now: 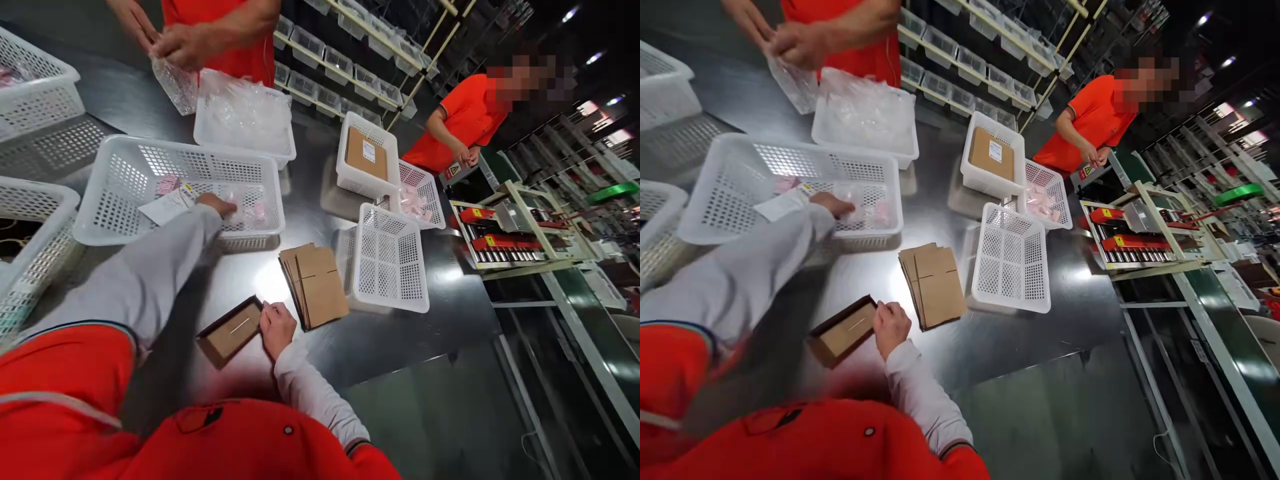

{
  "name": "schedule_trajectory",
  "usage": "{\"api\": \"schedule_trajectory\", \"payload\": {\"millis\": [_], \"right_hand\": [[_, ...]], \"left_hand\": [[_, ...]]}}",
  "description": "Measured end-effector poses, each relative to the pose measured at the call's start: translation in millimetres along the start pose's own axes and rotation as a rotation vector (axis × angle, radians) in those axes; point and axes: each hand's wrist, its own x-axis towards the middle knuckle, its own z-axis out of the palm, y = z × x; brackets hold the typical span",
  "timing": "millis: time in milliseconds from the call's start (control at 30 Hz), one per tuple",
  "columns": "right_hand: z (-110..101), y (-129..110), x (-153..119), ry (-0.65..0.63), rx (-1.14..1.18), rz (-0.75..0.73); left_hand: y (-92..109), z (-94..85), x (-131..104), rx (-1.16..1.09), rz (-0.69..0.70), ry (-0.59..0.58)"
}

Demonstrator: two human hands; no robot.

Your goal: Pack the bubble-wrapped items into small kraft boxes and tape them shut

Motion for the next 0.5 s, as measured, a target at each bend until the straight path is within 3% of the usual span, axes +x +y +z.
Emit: {"api": "schedule_trajectory", "payload": {"millis": [100, 167, 267, 333, 400, 500], "right_hand": [[-12, -8, -1, -0.032, 0.047, 0.058], [-19, -12, -1, -0.049, 0.082, 0.094], [-25, -14, 0, -0.048, 0.122, 0.106], [-26, -13, 1, -0.071, 0.134, 0.107], [-27, -13, 1, -0.082, 0.133, 0.106], [-28, -13, 1, -0.031, 0.136, 0.085]], "left_hand": [[-19, -13.6, -68, -0.005, 0.007, 0.042], [-38, -5.2, -134, 0.015, 0.111, 0.060], [-59, 31.2, -236, 0.240, 0.300, -0.115], [-64, 62.2, -282, 0.341, 0.335, -0.247], [-64, 89.6, -300, 0.391, 0.302, -0.316], [-60, 114.3, -291, 0.440, 0.251, -0.353]]}}
